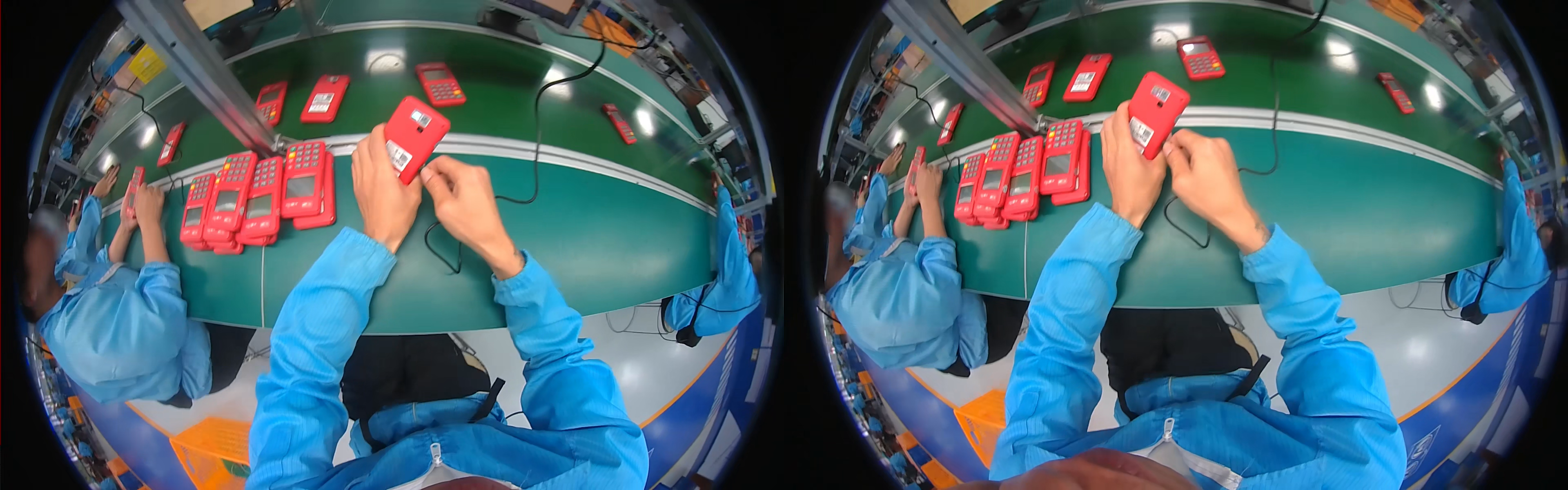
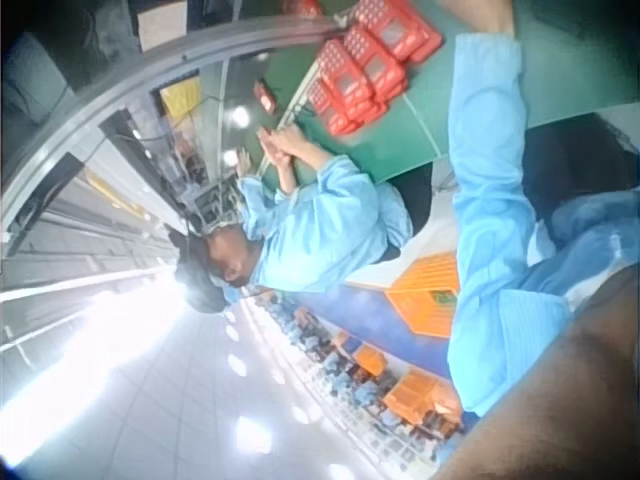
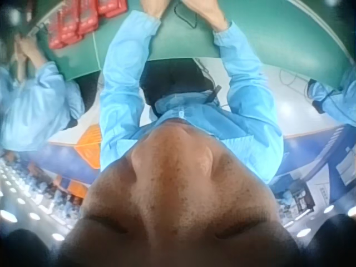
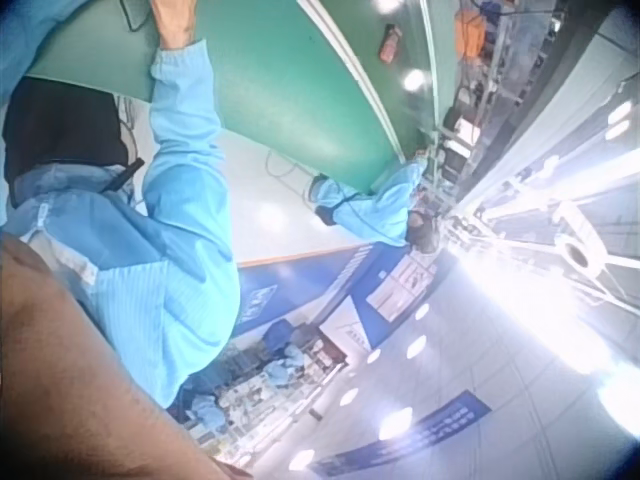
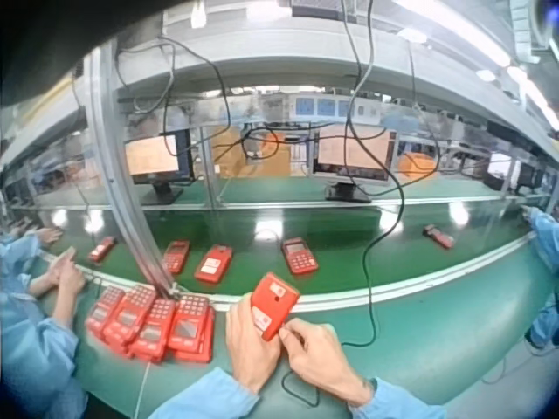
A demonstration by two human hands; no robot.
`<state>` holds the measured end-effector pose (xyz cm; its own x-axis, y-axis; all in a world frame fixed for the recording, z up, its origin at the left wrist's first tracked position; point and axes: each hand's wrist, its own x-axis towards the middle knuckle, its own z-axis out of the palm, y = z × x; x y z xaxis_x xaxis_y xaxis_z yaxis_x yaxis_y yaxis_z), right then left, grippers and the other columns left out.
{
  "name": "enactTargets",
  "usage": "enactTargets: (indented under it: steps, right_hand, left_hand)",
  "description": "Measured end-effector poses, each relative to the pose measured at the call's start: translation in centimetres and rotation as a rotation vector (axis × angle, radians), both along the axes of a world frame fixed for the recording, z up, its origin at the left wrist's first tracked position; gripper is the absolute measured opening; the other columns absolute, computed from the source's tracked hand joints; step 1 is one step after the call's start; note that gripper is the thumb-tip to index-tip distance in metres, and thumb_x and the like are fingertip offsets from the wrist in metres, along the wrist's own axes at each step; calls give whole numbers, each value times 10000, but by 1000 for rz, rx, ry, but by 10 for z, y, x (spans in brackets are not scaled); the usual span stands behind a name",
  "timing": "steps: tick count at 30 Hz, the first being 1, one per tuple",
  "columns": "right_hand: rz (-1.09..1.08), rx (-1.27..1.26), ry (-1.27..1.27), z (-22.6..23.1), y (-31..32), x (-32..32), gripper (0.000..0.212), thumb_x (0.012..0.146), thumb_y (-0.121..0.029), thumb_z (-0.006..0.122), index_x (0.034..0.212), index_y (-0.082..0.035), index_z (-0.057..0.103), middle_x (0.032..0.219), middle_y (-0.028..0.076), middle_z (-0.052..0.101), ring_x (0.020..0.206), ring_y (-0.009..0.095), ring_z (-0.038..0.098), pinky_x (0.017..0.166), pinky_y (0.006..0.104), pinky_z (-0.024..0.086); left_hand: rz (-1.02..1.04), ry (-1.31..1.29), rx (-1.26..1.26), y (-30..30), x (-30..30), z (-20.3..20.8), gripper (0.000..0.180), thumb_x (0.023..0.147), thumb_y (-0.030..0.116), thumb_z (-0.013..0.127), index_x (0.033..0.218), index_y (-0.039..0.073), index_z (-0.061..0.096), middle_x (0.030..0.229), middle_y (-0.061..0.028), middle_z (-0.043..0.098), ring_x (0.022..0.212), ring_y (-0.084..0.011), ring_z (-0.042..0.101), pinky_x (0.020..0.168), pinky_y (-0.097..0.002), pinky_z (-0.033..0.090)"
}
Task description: The person tests handheld electronic devices on an assembly line by taking them from the conveyor belt, plugging a cable into each device, unplugging the cable, and placing them onto the table and belt.
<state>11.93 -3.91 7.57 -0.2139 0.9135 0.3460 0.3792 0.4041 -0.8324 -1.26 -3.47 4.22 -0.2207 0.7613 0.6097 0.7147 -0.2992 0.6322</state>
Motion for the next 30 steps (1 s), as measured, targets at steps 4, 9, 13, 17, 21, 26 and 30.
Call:
enactTargets:
  steps: [4, 9, 13, 17, 21, 26, 30]
  right_hand:
    - [-17, -65, 19, -5, -1, 0, 164, 947, -104, 624, 935, 47, 686, 666, 169, 615, 552, 164, 523, 516, 348, 406]
    - [-156, 75, -196, -18, 5, -4, 192, 968, -172, 603, 1011, 3, 670, 883, 223, 707, 804, 445, 659, 709, 524, 515]
    - [-198, 134, -240, -23, 11, -1, 183, 970, -167, 598, 1019, 0, 655, 899, 205, 700, 872, 409, 664, 755, 503, 517]
    - [-194, 155, -244, -27, 13, 1, 179, 960, -149, 603, 1033, 3, 663, 911, 193, 706, 855, 406, 660, 767, 485, 521]
    - [-164, 190, -238, -31, 12, -1, 191, 962, -140, 596, 1061, 8, 664, 978, 205, 706, 909, 399, 655, 825, 490, 509]
    - [-174, 216, -232, -32, 11, -3, 196, 962, -137, 591, 1069, 13, 658, 988, 202, 709, 909, 398, 655, 829, 484, 507]
    - [-171, 234, -232, -33, 11, -2, 195, 962, -132, 588, 1074, 13, 655, 993, 202, 710, 909, 394, 657, 832, 476, 499]
  left_hand:
    - [-1, 31, 19, 2, 0, -5, 748, 718, 51, 806, 1372, 1, 445, 1218, -212, 544, 1158, -421, 511, 991, -485, 428]
    - [-59, -13, -43, 19, 4, -15, 718, 738, 71, 796, 1361, -15, 449, 1203, -213, 551, 1135, -422, 527, 970, -487, 445]
    - [-64, 5, -86, 31, 5, -17, 706, 754, 98, 793, 1358, -18, 446, 1196, -215, 560, 1135, -419, 531, 966, -485, 439]
    - [-51, -10, -128, 28, 7, -20, 696, 762, 116, 793, 1354, -13, 449, 1194, -213, 566, 1135, -415, 534, 954, -490, 433]
    - [-59, -33, -114, 28, 7, -20, 700, 766, 100, 784, 1369, -7, 444, 1188, -216, 570, 1133, -417, 535, 958, -492, 431]
    - [-41, -45, -114, 28, 6, -22, 691, 770, 86, 773, 1372, -7, 448, 1195, -215, 573, 1133, -418, 538, 973, -490, 429]
    - [-37, -69, -137, 28, 7, -21, 671, 779, 49, 750, 1377, -3, 451, 1222, -214, 573, 1165, -415, 546, 983, -476, 448]
